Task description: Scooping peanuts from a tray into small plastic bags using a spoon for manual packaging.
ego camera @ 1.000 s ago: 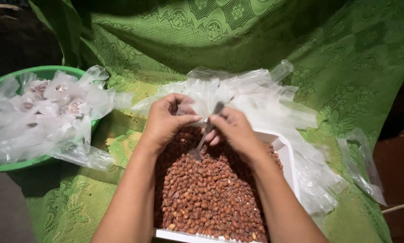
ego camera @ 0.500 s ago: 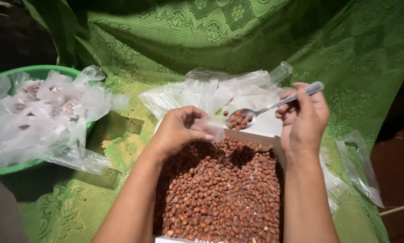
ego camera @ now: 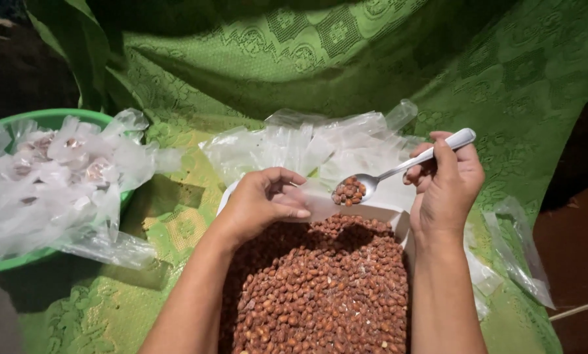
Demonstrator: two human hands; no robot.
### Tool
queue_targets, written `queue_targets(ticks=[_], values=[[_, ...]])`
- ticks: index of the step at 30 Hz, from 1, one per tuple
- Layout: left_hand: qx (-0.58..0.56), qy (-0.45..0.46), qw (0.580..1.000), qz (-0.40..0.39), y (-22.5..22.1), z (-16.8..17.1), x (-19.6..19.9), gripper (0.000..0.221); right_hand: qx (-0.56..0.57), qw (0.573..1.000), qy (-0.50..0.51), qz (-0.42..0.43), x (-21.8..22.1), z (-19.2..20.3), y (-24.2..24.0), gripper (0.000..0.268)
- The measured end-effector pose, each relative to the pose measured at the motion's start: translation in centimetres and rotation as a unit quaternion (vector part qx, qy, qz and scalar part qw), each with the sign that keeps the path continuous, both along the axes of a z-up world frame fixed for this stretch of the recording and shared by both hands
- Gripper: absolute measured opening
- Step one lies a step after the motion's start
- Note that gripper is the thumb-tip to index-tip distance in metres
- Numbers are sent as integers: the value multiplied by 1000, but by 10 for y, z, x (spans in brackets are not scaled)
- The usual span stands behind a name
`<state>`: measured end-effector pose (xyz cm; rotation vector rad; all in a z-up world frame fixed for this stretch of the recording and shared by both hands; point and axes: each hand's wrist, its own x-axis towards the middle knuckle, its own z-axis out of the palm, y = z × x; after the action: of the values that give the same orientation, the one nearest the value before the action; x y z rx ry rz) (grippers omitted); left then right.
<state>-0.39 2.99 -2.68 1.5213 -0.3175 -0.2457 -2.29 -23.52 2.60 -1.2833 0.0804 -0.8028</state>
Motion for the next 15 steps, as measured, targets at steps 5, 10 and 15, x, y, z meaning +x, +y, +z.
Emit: queue_targets(ticks=[5, 10, 15], values=[[48, -27, 998, 4, 1, 3, -3, 64, 40, 999, -10, -9, 1, 0, -6, 12], [37, -22, 999, -4, -2, 3, -6, 67, 39, 999, -23, -5, -5, 7, 4, 13], [40, -17, 999, -23, -9, 8, -12, 69, 38, 999, -36, -5, -5, 10, 6, 12]])
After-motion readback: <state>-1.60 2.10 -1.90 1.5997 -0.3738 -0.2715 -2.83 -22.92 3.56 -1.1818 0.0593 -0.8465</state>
